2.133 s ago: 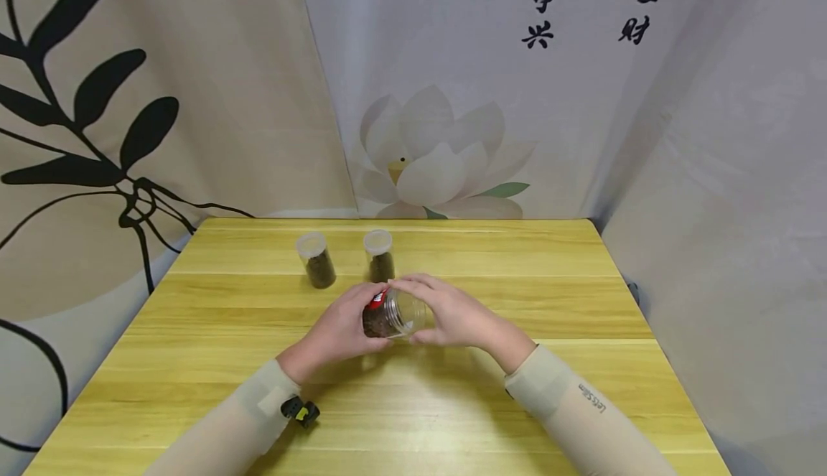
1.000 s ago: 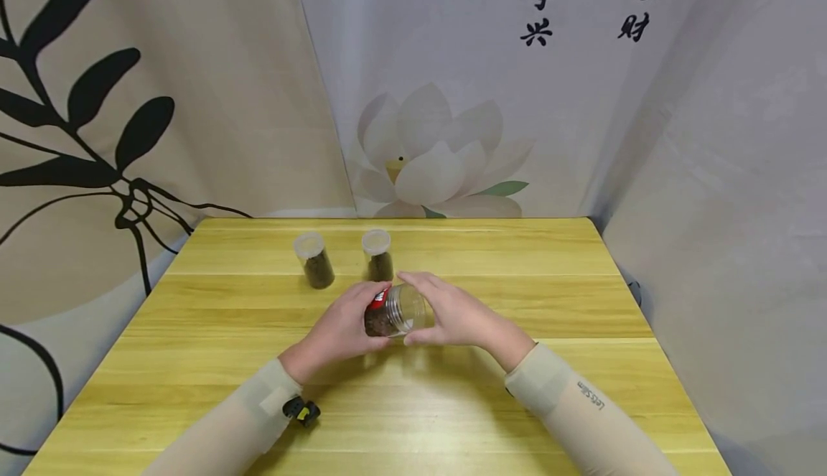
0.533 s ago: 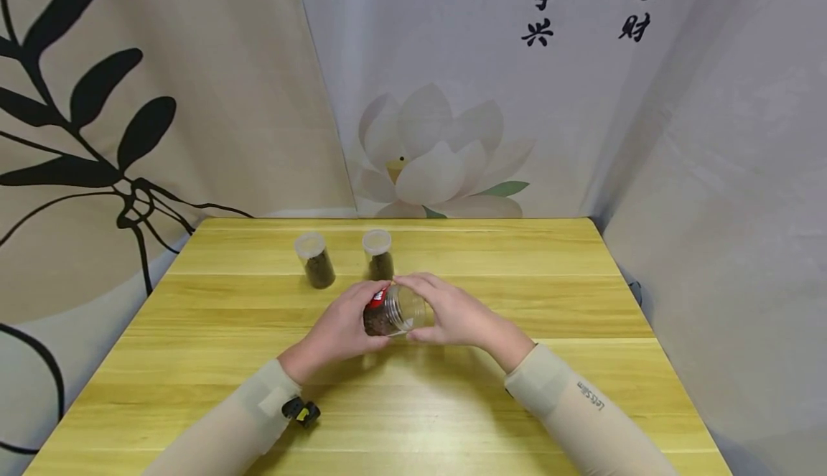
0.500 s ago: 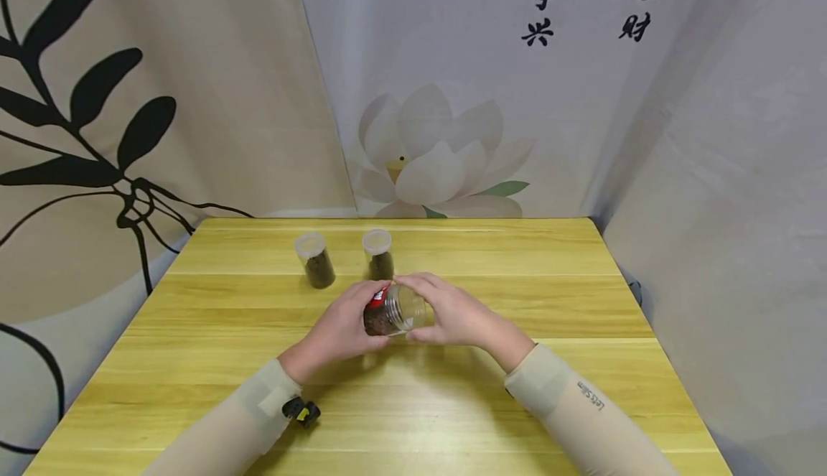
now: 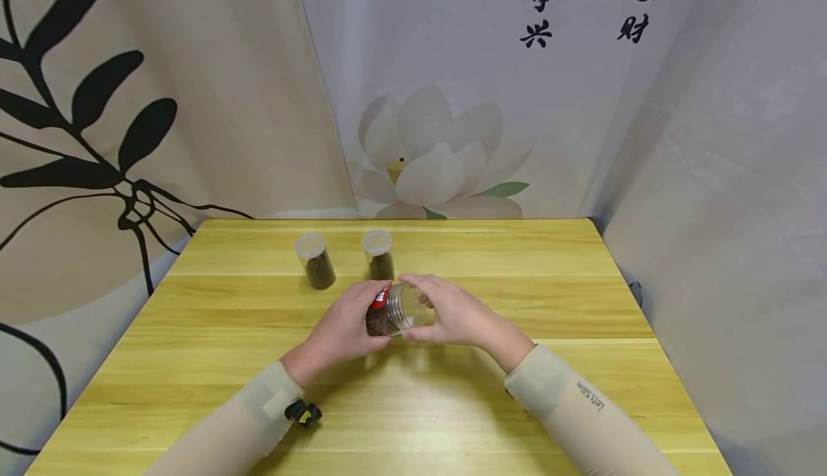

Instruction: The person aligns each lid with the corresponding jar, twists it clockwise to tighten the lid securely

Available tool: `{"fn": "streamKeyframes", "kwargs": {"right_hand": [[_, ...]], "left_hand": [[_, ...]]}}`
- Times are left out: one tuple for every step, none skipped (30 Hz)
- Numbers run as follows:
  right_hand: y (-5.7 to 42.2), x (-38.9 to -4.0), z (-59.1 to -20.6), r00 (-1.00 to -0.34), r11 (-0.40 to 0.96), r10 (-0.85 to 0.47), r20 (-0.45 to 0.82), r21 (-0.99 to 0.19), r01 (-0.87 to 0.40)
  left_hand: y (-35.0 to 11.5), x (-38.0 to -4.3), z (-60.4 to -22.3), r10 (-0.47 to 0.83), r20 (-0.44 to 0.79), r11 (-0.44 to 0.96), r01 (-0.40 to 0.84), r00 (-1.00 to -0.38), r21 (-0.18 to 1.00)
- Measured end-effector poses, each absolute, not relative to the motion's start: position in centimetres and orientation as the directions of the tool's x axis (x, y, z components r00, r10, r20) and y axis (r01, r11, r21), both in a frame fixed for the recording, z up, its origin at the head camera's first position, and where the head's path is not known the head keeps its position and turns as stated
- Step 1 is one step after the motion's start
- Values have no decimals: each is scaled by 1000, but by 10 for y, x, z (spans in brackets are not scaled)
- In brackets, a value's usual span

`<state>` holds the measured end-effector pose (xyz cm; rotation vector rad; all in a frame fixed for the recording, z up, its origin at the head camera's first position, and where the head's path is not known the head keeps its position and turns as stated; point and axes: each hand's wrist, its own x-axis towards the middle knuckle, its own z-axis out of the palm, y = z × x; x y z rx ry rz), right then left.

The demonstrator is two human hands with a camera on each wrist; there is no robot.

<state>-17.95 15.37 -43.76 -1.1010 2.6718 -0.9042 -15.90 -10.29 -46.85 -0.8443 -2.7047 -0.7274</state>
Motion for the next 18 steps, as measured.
{"fn": "streamKeyframes", "kwargs": {"right_hand": [[154, -180, -438, -733, 563, -671, 113, -566, -602], [154, -180, -438, -736, 566, -668, 111, -566, -599], [154, -180, -438, -738, 567, -666, 110, -568, -596], [154, -180, -438, -740, 570, -664, 109, -567, -595], [154, -180, -438, -741, 571, -663, 108, -567, -593], [154, -180, -438, -741, 572, -663, 108, -565, -594], [155, -180, -439, -741, 574, -663, 106, -563, -594], [155, -180, -439, -740, 574, -665, 104, -563, -595], [156, -180, -439, -737, 574, -668, 104, -557, -599], [156, -181, -439, -734, 576, -671, 102, -552, -603], [157, -181, -439, -730, 575, -676, 101, -547, -608], [157, -181, -439, -724, 573, -682, 102, -540, -616], [158, -181, -440, -718, 571, -688, 103, -533, -624], [158, -181, -440, -708, 567, -697, 111, -520, -639], [159, -181, -440, -697, 561, -707, 122, -504, -657], [159, -182, -440, -684, 551, -717, 133, -492, -673], [159, -182, -440, -671, 541, -728, 145, -481, -690], [158, -182, -440, -657, 529, -737, 159, -470, -707]], "left_hand": [[-103, -159, -469, 476, 345, 714, 584, -809, 387], [-102, -159, -469, 477, 351, 714, 588, -806, 379], [-102, -159, -469, 479, 356, 714, 592, -802, 373], [-102, -159, -469, 481, 358, 715, 594, -800, 368], [-102, -159, -469, 483, 364, 714, 598, -797, 363], [-102, -159, -469, 484, 363, 716, 599, -796, 359], [-102, -159, -469, 485, 364, 715, 601, -795, 358], [-102, -159, -469, 485, 363, 715, 600, -796, 359], [-102, -159, -470, 484, 359, 714, 598, -798, 364], [-102, -160, -470, 482, 353, 713, 593, -802, 375], [-102, -160, -470, 479, 341, 711, 586, -809, 389], [-103, -161, -471, 477, 324, 709, 576, -817, 407], [-103, -161, -471, 472, 308, 707, 564, -826, 427], [-104, -161, -471, 470, 294, 704, 554, -832, 444], [-104, -161, -471, 467, 283, 699, 546, -837, 462], [-105, -161, -471, 465, 272, 696, 538, -842, 476], [-105, -162, -471, 464, 263, 693, 532, -846, 486], [-106, -162, -471, 465, 259, 689, 530, -847, 494]]}}
